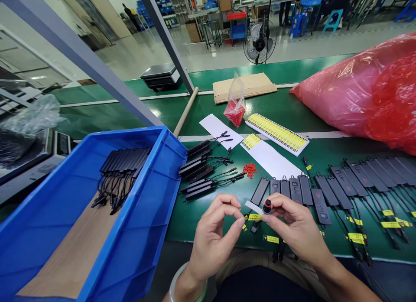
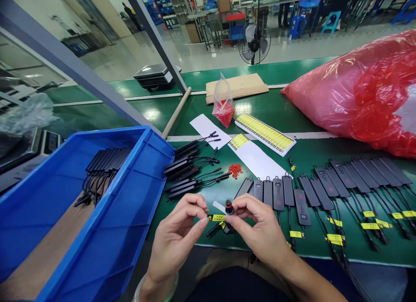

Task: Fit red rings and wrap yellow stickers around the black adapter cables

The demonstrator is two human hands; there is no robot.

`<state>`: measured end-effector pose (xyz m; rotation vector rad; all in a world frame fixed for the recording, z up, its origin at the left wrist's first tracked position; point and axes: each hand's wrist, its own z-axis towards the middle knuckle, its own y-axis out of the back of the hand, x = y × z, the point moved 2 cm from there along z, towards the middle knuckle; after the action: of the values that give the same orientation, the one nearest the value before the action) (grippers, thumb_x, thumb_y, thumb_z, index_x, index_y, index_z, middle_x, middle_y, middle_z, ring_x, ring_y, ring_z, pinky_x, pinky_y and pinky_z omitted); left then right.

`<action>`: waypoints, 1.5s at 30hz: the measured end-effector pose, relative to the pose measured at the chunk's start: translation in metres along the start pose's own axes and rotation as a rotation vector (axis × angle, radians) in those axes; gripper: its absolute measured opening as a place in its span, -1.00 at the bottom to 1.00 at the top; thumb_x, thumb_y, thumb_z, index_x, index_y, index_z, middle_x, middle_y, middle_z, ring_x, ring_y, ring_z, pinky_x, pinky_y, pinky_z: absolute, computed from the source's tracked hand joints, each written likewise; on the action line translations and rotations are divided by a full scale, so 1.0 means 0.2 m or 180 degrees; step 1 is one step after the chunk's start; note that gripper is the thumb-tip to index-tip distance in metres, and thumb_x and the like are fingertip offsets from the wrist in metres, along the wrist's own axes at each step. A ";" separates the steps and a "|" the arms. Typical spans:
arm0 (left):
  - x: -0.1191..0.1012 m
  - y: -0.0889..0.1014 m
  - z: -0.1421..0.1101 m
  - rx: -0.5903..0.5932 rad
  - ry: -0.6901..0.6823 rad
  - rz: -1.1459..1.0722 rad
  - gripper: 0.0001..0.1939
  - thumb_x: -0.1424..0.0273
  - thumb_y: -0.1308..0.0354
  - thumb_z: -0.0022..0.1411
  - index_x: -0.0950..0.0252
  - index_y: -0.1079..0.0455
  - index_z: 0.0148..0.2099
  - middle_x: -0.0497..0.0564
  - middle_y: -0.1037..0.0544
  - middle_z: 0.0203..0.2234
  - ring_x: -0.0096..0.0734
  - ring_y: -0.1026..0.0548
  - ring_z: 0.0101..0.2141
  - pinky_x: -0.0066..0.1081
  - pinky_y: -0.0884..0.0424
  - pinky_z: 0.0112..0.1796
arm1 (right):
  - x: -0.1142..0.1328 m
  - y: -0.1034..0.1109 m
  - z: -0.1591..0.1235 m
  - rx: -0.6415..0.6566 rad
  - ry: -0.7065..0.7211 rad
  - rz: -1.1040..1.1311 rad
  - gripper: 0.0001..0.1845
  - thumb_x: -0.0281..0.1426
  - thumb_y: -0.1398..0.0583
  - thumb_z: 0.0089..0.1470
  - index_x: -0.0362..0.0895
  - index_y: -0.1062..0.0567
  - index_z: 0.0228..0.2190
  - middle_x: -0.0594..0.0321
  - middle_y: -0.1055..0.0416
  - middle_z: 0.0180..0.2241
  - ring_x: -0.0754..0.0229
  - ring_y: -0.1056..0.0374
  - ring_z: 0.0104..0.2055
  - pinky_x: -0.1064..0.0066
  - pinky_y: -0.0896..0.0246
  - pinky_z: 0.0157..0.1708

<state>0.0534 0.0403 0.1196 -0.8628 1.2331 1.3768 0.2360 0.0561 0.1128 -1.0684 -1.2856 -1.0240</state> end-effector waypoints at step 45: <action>-0.02 0.00 0.10 0.0402 0.0040 -0.0469 -0.89 0.53 -0.12 0.30 0.29 -0.37 -0.31 0.01 -0.47 -0.35 -0.41 -0.42 -0.30 -0.45 -0.34 -0.27 | -0.01 -0.02 -0.08 -0.0049 0.0055 -0.0262 -0.94 -0.43 -0.21 0.16 -0.06 -0.42 -0.37 0.29 -0.39 -0.35 0.30 -0.38 -0.36 0.52 -0.40 -0.34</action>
<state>0.0570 0.0587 0.1266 -0.8575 1.2273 1.1654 0.2364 0.0398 0.1116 -1.0231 -1.3186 -1.1043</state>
